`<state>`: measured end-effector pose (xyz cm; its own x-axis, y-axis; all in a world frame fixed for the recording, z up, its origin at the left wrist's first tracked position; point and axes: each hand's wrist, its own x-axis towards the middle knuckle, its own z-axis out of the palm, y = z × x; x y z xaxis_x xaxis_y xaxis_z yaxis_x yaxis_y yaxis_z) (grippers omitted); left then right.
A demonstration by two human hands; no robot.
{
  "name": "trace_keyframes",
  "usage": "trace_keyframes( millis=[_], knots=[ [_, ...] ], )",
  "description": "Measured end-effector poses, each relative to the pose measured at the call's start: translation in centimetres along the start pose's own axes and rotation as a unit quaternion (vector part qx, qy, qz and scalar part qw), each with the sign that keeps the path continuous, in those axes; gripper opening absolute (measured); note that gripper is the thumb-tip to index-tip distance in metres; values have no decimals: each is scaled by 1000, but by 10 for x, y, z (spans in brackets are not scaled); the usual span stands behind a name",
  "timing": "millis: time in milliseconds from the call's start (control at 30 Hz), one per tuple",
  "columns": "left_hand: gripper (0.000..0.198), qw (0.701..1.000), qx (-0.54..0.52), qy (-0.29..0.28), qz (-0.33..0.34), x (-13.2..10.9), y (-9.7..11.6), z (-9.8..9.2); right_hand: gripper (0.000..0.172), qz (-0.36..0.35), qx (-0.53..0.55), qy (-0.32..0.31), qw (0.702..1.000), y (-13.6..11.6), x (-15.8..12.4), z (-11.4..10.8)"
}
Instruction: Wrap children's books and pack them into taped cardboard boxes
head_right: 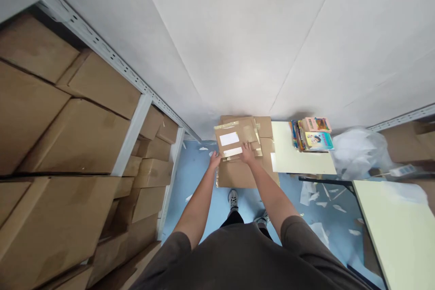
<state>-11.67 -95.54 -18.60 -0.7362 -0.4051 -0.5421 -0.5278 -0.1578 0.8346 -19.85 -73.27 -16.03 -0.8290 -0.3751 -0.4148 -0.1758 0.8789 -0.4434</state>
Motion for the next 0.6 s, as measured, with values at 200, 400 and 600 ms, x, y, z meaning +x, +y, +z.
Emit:
trace_keyframes(
  millis=[200,400,600],
  knots=[
    [73,993,-72,2,-88,19,-12,-21,73,-28,-60,-81,994,-31,5,45],
    [53,995,-54,59,-61,18,-12,-50,71,-109,23,-25,993,-29,-9,53],
    [52,998,-13,61,-28,6,-7,-53,79,13,93,48,994,11,-28,41]
  ],
)
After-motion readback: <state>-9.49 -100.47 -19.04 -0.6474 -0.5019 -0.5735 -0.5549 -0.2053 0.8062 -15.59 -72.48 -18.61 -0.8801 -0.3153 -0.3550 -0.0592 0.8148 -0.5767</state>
